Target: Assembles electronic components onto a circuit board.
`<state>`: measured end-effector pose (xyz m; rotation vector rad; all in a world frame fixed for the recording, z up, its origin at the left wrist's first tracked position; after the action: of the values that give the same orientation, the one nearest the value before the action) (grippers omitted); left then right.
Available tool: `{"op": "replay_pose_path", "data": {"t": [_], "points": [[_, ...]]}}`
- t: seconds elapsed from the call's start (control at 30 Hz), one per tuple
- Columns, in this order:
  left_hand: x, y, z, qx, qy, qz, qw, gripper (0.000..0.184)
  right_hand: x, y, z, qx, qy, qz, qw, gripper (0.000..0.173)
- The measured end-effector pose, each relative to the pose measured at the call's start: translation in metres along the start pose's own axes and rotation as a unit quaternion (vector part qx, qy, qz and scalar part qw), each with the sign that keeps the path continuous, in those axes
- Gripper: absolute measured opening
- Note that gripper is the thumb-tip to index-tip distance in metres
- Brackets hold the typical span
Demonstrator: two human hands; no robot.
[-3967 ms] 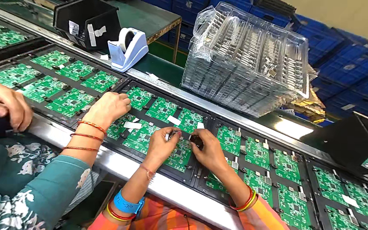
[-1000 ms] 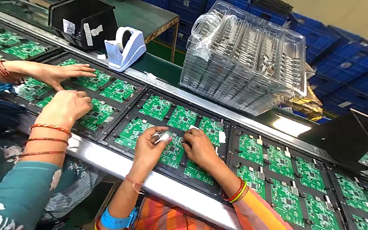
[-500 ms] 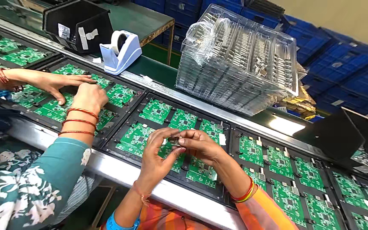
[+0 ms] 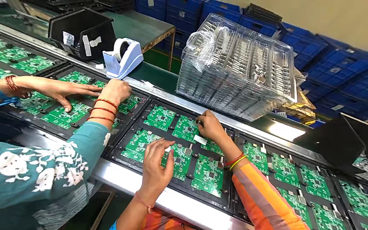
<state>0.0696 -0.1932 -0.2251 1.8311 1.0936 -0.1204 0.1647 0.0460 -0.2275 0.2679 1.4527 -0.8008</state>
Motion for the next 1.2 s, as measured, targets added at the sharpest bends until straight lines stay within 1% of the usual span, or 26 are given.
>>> {"op": "replay_pose_path", "data": {"t": [0.1, 0.17, 0.2, 0.3, 0.33, 0.37, 0.4, 0.43, 0.47, 0.5, 0.57, 0.6, 0.67, 0.73, 0.83, 0.87, 0.9, 0.93, 0.97, 1.03, 1.07, 1.13, 1.2], "points": [[0.001, 0.000, -0.002, -0.001, -0.004, 0.000, 1.000, 0.024, -0.002, 0.000, 0.000, 0.023, -0.047, 0.021, 0.998, 0.025], [0.002, 0.000, -0.003, 0.002, -0.007, 0.002, 1.000, 0.024, -0.004, -0.001, 0.001, 0.029, -0.056, 0.028, 0.998, 0.024], [0.002, 0.000, -0.003, 0.003, -0.010, 0.002, 1.000, 0.024, -0.005, -0.001, 0.003, 0.028, -0.042, 0.028, 0.998, 0.022], [0.001, 0.002, -0.004, -0.001, -0.018, 0.000, 1.000, 0.024, -0.002, -0.014, 0.030, -0.011, 0.058, 0.044, 0.997, 0.013], [0.001, 0.004, -0.007, 0.000, -0.021, 0.001, 1.000, 0.024, 0.003, -0.017, 0.036, -0.019, 0.074, 0.062, 0.995, 0.016], [0.001, 0.006, -0.011, 0.003, -0.027, 0.005, 1.000, 0.025, 0.008, -0.016, 0.038, -0.014, 0.077, 0.082, 0.994, 0.025], [0.001, 0.010, -0.018, 0.011, -0.035, 0.008, 0.999, 0.026, 0.011, -0.015, 0.039, -0.002, 0.069, 0.095, 0.993, 0.034], [0.001, 0.015, -0.027, 0.025, -0.041, 0.012, 0.999, 0.027, 0.011, -0.012, 0.042, 0.018, 0.048, 0.092, 0.994, 0.040], [0.000, 0.021, -0.037, 0.043, -0.043, 0.015, 0.998, 0.028, 0.011, -0.012, 0.048, 0.038, 0.016, 0.079, 0.996, 0.038], [-0.002, 0.030, -0.049, 0.064, -0.042, 0.014, 0.997, 0.028, 0.011, -0.015, 0.056, 0.055, -0.029, 0.056, 0.996, 0.034], [-0.009, 0.050, -0.078, 0.114, -0.040, 0.002, 0.993, 0.028, 0.011, -0.031, 0.078, 0.043, -0.089, 0.004, 0.995, 0.031], [-0.012, 0.061, -0.095, 0.138, -0.043, -0.011, 0.989, 0.029, 0.012, -0.040, 0.092, 0.019, -0.086, -0.021, 0.996, 0.030], [-0.014, 0.086, -0.132, 0.180, -0.060, -0.040, 0.981, 0.028, 0.018, -0.053, 0.117, -0.036, -0.040, -0.051, 0.997, 0.027], [-0.009, 0.110, -0.173, 0.206, -0.106, -0.063, 0.971, 0.025, 0.023, -0.055, 0.134, -0.078, 0.018, -0.061, 0.995, 0.024], [0.022, 0.134, -0.245, 0.243, -0.161, -0.103, 0.951, 0.024, 0.025, -0.044, 0.144, -0.089, 0.090, -0.058, 0.990, 0.021], [0.037, 0.139, -0.266, 0.236, -0.204, -0.127, 0.942, 0.025, 0.025, -0.039, 0.145, -0.085, 0.107, -0.058, 0.989, 0.021], [0.054, 0.143, -0.284, 0.212, -0.263, -0.160, 0.927, 0.028, 0.024, -0.035, 0.147, -0.083, 0.117, -0.062, 0.988, 0.020], [0.070, 0.146, -0.299, 0.175, -0.336, -0.206, 0.902, 0.032, 0.022, -0.031, 0.149, -0.081, 0.125, -0.067, 0.987, 0.020], [0.085, 0.146, -0.309, 0.139, -0.405, -0.253, 0.867, 0.036, 0.021, -0.028, 0.151, -0.079, 0.133, -0.072, 0.985, 0.020], [0.116, 0.129, -0.331, 0.180, -0.422, -0.284, 0.842, 0.029, 0.019, -0.023, 0.153, -0.076, 0.134, -0.080, 0.985, 0.020], [0.126, 0.123, -0.335, 0.178, -0.437, -0.302, 0.828, 0.024, 0.019, -0.022, 0.154, -0.077, 0.127, -0.086, 0.985, 0.019], [0.135, 0.117, -0.338, 0.176, -0.463, -0.323, 0.806, 0.018, 0.020, -0.022, 0.157, -0.083, 0.127, -0.095, 0.984, 0.016], [0.137, 0.119, -0.338, 0.227, -0.464, -0.311, 0.798, 0.012, 0.020, -0.019, 0.159, -0.081, 0.169, -0.095, 0.978, 0.013]]}}
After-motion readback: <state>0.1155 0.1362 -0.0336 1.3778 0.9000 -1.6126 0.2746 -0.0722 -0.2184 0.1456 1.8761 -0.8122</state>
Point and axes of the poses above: each hand's wrist, its own z-axis away from the middle knuckle, its own x-axis out of the palm, y = z × x, the point moved 7 cm from there along -z, towards the middle knuckle, and after that the axes turned 13 degrees about -y, right-handed, at the moved point
